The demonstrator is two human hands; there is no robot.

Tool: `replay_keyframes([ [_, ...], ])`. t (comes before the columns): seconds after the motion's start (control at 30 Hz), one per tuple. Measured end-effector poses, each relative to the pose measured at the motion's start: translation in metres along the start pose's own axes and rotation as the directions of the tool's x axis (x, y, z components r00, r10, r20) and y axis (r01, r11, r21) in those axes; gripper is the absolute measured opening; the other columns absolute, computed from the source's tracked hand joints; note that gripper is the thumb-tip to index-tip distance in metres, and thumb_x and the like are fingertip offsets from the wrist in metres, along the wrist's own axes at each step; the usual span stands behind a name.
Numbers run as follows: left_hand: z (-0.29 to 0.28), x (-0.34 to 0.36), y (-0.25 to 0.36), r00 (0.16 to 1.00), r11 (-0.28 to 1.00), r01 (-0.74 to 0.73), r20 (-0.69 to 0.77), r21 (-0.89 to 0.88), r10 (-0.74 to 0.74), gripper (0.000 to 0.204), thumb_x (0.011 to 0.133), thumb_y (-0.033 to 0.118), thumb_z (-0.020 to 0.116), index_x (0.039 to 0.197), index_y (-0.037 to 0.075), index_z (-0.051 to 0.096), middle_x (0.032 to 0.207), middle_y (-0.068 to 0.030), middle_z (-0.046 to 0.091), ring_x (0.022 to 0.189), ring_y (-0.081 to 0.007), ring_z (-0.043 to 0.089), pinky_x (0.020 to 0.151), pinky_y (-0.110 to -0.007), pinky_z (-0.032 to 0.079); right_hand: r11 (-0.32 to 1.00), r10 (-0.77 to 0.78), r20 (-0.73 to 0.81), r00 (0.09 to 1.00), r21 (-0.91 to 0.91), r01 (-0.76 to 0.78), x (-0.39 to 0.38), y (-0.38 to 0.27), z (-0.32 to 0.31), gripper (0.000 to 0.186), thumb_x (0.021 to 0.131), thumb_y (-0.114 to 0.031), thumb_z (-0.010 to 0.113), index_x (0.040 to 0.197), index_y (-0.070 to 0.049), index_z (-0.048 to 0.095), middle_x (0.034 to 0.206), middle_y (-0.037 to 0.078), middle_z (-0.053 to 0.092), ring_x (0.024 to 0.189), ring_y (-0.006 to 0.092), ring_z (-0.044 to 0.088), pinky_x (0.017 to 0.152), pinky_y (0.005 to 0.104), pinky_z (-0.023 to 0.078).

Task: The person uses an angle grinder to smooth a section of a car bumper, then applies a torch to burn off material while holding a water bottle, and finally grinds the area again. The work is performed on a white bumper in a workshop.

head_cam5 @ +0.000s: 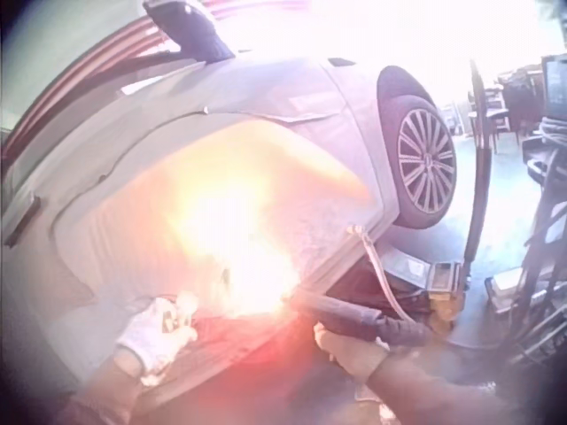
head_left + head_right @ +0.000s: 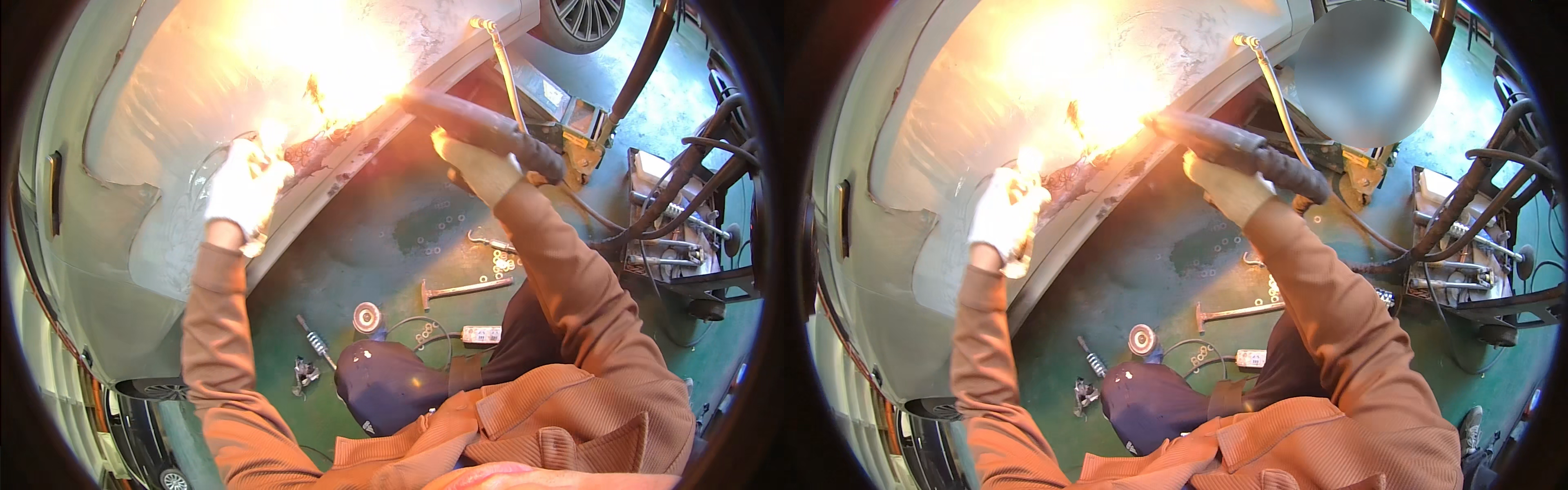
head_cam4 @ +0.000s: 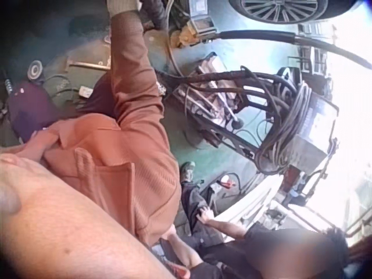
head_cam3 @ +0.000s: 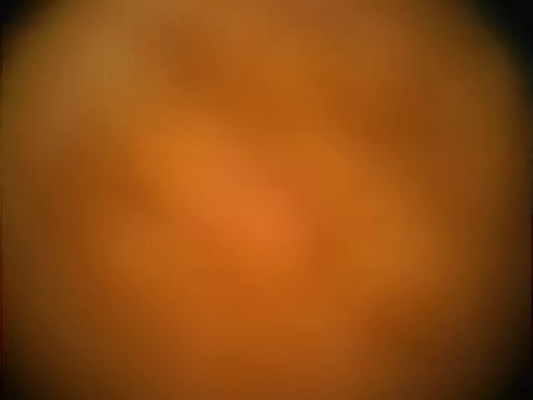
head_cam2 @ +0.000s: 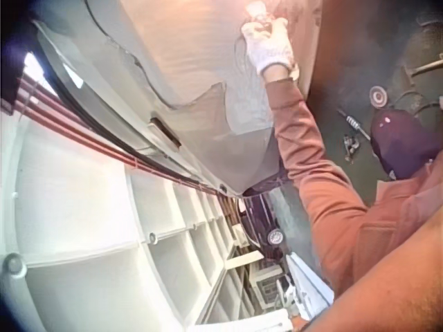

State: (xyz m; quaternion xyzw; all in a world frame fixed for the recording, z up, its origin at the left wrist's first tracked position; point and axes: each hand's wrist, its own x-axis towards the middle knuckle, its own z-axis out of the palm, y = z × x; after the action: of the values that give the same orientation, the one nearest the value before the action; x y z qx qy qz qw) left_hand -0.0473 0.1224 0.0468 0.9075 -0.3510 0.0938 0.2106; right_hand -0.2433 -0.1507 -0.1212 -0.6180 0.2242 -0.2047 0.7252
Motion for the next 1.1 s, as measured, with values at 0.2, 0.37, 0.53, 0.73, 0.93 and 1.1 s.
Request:
replay_keyframes([
  [0.2,-0.049,0.052,0.074,0.988,0.586,-0.117,0.036,0.802,0.148,0.045,0.092,0.042,0.078,0.118,0.008,0.064,0.116,-0.0238,0.075,0.108,-0.0432,0.072,0.096,-0.052,0.058,0.945,-0.077,-0.159,0.984,0.305,0.123,-0.014,0.003,-0.015,0.02,0.096,-0.019,0.074,0.114,-0.011,0.075,0.092,-0.004,0.068,0.079,0.0093,0.062,0.063,0.0297,0.051],
  [0.37,-0.029,0.039,0.072,0.976,0.463,-0.19,0.218,0.866,-0.009,0.047,0.092,0.043,0.076,0.122,0.008,0.066,0.12,-0.0217,0.076,0.112,-0.0397,0.074,0.099,-0.05,0.058,0.918,-0.168,-0.285,0.944,0.303,0.255,-0.017,0.003,-0.03,0.024,0.092,-0.022,0.078,0.114,-0.012,0.079,0.094,-0.002,0.071,0.083,0.0082,0.062,0.069,0.0302,0.054],
  [0.53,-0.052,0.038,0.082,0.989,0.572,0.02,0.066,0.82,-0.129,0.053,0.092,0.047,0.076,0.123,0.006,0.067,0.123,-0.0218,0.076,0.115,-0.0378,0.074,0.101,-0.047,0.059,0.93,-0.081,-0.238,0.968,0.331,0.159,-0.028,-0.002,-0.039,0.027,0.092,-0.023,0.079,0.115,-0.008,0.081,0.102,0.001,0.074,0.092,0.0131,0.068,0.083,0.0305,0.054],
  [0.73,-0.035,0.009,0.062,0.983,0.498,-0.116,0.173,0.859,-0.068,0.06,0.092,0.054,0.076,0.124,0.004,0.065,0.118,-0.0234,0.077,0.113,-0.0407,0.074,0.098,-0.048,0.058,0.909,-0.131,-0.226,0.965,0.362,0.209,-0.029,0.002,-0.03,0.028,0.092,-0.024,0.079,0.114,-0.007,0.08,0.102,0.001,0.075,0.094,0.0131,0.068,0.086,0.0307,0.053],
  [0.93,-0.034,0.0,0.058,0.976,0.507,-0.125,0.197,0.853,-0.092,0.061,0.093,0.056,0.077,0.124,0.005,0.065,0.119,-0.0222,0.077,0.113,-0.0405,0.074,0.099,-0.049,0.058,0.937,-0.191,-0.225,0.955,0.248,0.246,-0.021,0.008,-0.034,0.028,0.091,-0.025,0.079,0.111,-0.007,0.08,0.1,0.002,0.074,0.091,0.0134,0.068,0.085,0.0314,0.054],
  [1.1,-0.045,0.001,0.047,0.968,0.607,0.079,0.084,0.791,-0.235,0.061,0.092,0.056,0.077,0.123,0.006,0.065,0.12,-0.022,0.077,0.115,-0.0408,0.073,0.101,-0.05,0.056,0.931,-0.125,-0.216,0.968,0.311,0.19,-0.03,0.005,-0.029,0.027,0.09,-0.026,0.079,0.109,-0.007,0.079,0.094,0.001,0.072,0.085,0.0127,0.066,0.081,0.0308,0.053],
])
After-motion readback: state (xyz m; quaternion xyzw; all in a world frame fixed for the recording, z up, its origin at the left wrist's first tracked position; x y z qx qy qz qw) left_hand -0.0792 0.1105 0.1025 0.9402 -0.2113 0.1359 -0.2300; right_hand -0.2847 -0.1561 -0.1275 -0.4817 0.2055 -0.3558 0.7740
